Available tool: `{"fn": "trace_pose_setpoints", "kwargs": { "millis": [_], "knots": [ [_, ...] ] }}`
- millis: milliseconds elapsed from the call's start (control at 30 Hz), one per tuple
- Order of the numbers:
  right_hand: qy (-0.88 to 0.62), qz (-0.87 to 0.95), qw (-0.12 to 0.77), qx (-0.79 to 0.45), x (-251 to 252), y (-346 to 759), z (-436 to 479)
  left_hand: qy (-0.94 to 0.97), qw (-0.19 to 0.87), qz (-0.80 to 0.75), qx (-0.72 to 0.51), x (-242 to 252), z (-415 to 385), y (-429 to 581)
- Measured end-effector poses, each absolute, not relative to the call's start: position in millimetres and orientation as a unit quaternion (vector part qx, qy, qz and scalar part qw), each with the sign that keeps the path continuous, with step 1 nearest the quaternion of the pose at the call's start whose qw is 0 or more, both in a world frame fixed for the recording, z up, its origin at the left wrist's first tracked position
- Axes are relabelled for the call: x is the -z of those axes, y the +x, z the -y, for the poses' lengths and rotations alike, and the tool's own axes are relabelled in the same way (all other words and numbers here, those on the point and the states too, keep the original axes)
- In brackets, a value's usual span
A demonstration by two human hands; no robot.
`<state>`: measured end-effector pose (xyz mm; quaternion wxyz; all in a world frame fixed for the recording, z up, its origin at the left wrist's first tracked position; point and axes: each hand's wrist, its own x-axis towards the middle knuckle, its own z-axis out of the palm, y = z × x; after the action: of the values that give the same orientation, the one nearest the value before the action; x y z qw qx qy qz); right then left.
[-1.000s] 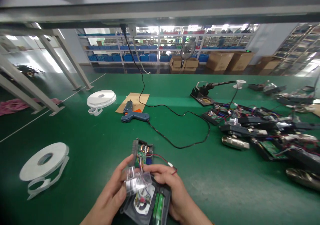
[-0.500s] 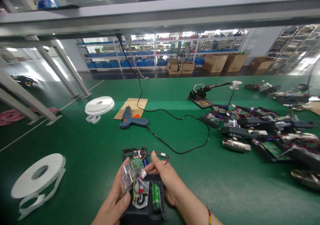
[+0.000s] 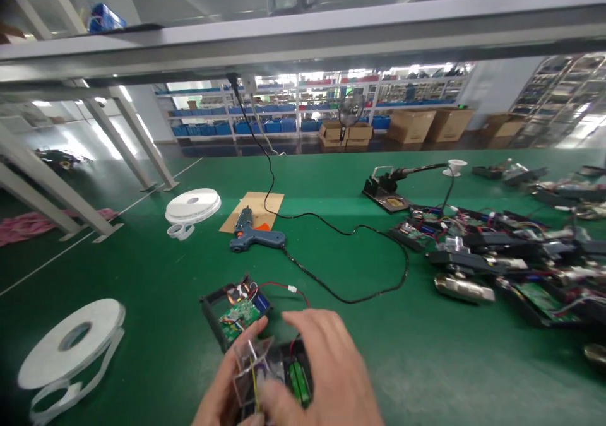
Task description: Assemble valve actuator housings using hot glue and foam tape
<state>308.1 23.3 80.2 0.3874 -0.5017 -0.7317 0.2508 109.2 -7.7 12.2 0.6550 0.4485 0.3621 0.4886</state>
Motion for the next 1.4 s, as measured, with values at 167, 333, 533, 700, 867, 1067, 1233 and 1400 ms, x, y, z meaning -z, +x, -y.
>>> {"fn": "trace_pose_setpoints", "kwargs": {
  "millis": [167,333,533,700,867,1067,1233,1400],
  "knots": [
    [-0.459,0.771,0.273,-0.348,-91,280,-30,0.543,0.552,-0.430,-0.464,-13,10,96],
    [-0.414,0.726,0.258,-0.484,-95,297,-38,0.597,0.499,-0.464,-0.423,-46,10,93],
    [-0.421,0.707,0.242,-0.513,-94,299,-41,0.642,0.442,-0.431,-0.454,-70,3,87],
    [-0.440,0.708,0.231,-0.502,-92,296,-46,0.593,0.465,-0.501,-0.425,-56,-5,70],
    [-0.453,0.703,0.216,-0.504,-89,295,-49,0.560,0.411,-0.595,-0.404,-59,-9,50],
    [-0.447,0.692,0.217,-0.523,-91,294,-47,0.737,0.200,-0.520,-0.382,-91,-31,51],
    [-0.422,0.704,0.233,-0.522,-87,296,-47,0.829,0.269,-0.429,-0.236,-115,-77,58],
    [-0.413,0.701,0.220,-0.539,-83,298,-47,0.860,0.346,-0.355,-0.122,-122,-112,63]
  ]
}}
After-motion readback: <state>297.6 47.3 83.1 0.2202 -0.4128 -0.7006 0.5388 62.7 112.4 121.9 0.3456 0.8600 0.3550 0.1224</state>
